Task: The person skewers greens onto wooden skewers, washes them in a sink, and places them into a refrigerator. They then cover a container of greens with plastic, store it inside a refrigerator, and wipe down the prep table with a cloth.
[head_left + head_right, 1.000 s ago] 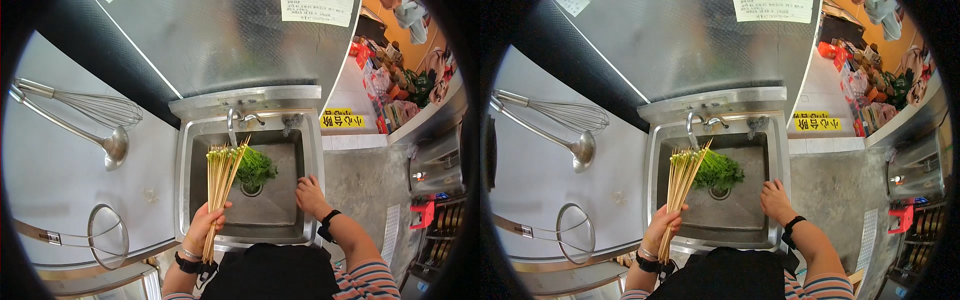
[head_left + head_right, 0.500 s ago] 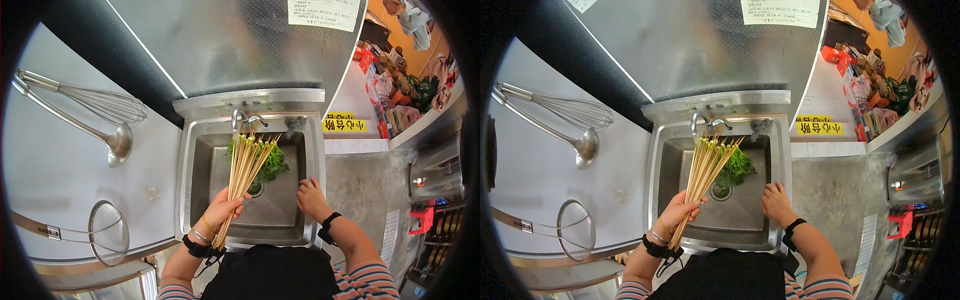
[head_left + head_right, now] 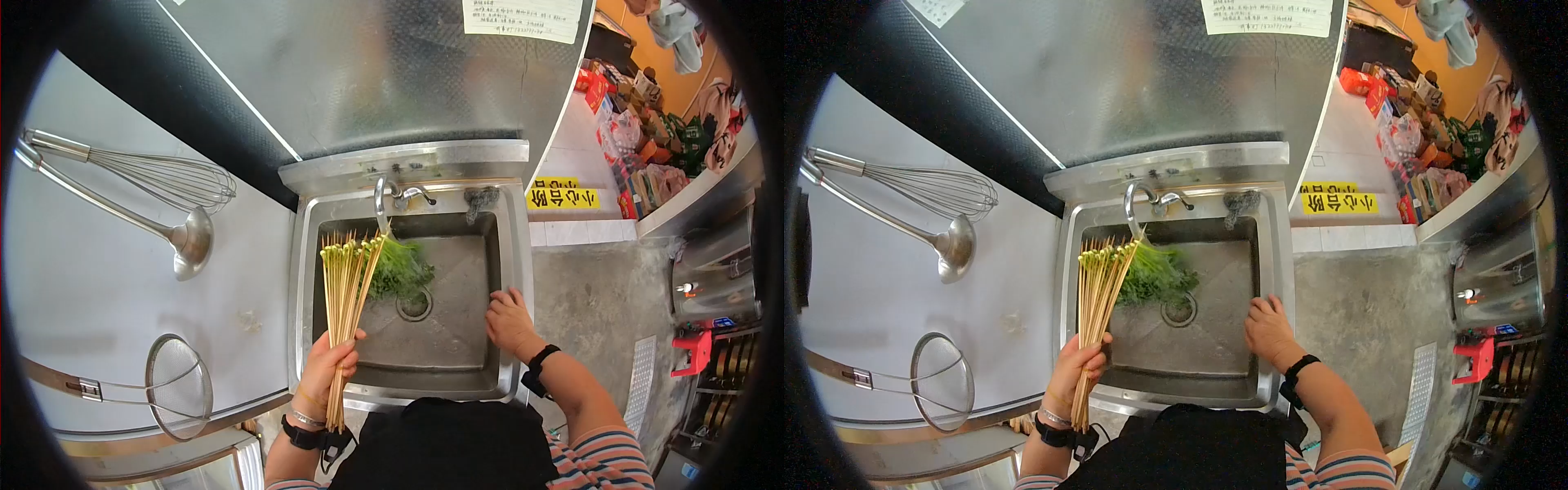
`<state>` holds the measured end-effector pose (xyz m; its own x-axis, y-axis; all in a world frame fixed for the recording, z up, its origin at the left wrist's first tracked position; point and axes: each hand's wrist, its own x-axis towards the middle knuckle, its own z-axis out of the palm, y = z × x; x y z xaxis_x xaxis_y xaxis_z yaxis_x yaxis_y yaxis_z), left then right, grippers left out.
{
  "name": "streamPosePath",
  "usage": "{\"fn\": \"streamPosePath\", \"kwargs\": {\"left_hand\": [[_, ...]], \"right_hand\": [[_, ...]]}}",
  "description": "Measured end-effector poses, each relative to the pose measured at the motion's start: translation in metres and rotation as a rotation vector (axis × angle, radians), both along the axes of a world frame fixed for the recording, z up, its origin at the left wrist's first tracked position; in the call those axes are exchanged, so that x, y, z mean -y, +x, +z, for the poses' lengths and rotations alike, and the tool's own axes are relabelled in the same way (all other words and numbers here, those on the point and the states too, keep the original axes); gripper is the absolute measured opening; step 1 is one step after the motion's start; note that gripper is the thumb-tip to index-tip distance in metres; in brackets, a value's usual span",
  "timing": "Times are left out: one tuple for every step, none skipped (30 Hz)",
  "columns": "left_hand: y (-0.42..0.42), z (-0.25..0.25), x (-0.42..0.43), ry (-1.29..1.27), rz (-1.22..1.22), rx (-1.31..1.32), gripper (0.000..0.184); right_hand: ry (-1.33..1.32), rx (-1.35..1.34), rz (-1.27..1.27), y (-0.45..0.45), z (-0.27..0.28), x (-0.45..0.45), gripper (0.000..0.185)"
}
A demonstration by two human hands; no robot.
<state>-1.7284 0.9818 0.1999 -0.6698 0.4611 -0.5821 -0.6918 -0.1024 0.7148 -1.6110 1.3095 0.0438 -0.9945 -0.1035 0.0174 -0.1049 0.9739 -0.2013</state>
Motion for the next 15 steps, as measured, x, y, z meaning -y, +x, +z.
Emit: {"fn": "streamPosePath", "kwargs": {"left_hand": [[0.002, 0.007, -0.002, -0.025, 0.02, -0.018, 0.019], [0.004, 0.012, -0.004, -0.05, 0.04, -0.036, 0.019], [0.005, 0.014, -0.004, -0.05, 0.04, -0.037, 0.019], [0.006, 0.014, -0.005, -0.069, 0.011, -0.037, 0.019], [0.006, 0.015, -0.008, -0.085, -0.02, -0.036, 0.019], [0.007, 0.015, -0.01, -0.082, -0.022, -0.034, 0.019], [0.007, 0.016, -0.013, -0.092, -0.059, -0.057, 0.019], [0.007, 0.017, -0.015, -0.104, -0.092, -0.08, 0.019], [0.005, 0.015, -0.016, -0.107, -0.087, -0.079, 0.019], [0.001, 0.011, -0.02, -0.114, -0.167, -0.078, 0.019], [-0.003, 0.009, -0.025, -0.118, -0.25, -0.08, 0.019], [-0.003, 0.01, -0.033, -0.121, -0.245, -0.114, 0.019], [-0.003, 0.01, -0.037, -0.117, -0.247, -0.116, 0.019], [-0.003, 0.009, -0.039, -0.124, -0.25, -0.115, 0.02], [-0.003, 0.01, -0.04, -0.134, -0.252, -0.115, 0.02]], "right_hand": [[-0.001, 0.001, 0.0, 0.0, 0.001, 0.0, 0.019], [-0.005, 0.002, 0.004, 0.0, 0.003, 0.0, 0.019], [-0.007, 0.002, 0.007, 0.0, 0.004, 0.001, 0.019], [-0.005, 0.0, 0.006, -0.001, 0.002, 0.001, 0.019], [0.012, -0.01, 0.013, -0.001, -0.001, 0.0, 0.019], [0.026, -0.017, 0.022, 0.0, -0.003, -0.001, 0.019], [0.026, -0.014, 0.022, 0.001, -0.003, -0.001, 0.019], [0.021, -0.022, 0.013, 0.0, -0.002, 0.0, 0.019], [0.014, -0.032, 0.008, 0.0, -0.002, 0.001, 0.019], [0.014, -0.034, 0.011, 0.0, -0.005, 0.002, 0.019], [0.019, -0.051, 0.011, 0.0, -0.009, 0.001, 0.018], [0.027, -0.067, 0.008, 0.0, -0.011, -0.001, 0.018], [0.032, -0.068, 0.006, 0.0, -0.013, -0.002, 0.018], [0.023, -0.086, 0.015, 0.0, -0.014, -0.002, 0.016], [0.013, -0.104, 0.023, 0.0, -0.014, -0.002, 0.013]]}}
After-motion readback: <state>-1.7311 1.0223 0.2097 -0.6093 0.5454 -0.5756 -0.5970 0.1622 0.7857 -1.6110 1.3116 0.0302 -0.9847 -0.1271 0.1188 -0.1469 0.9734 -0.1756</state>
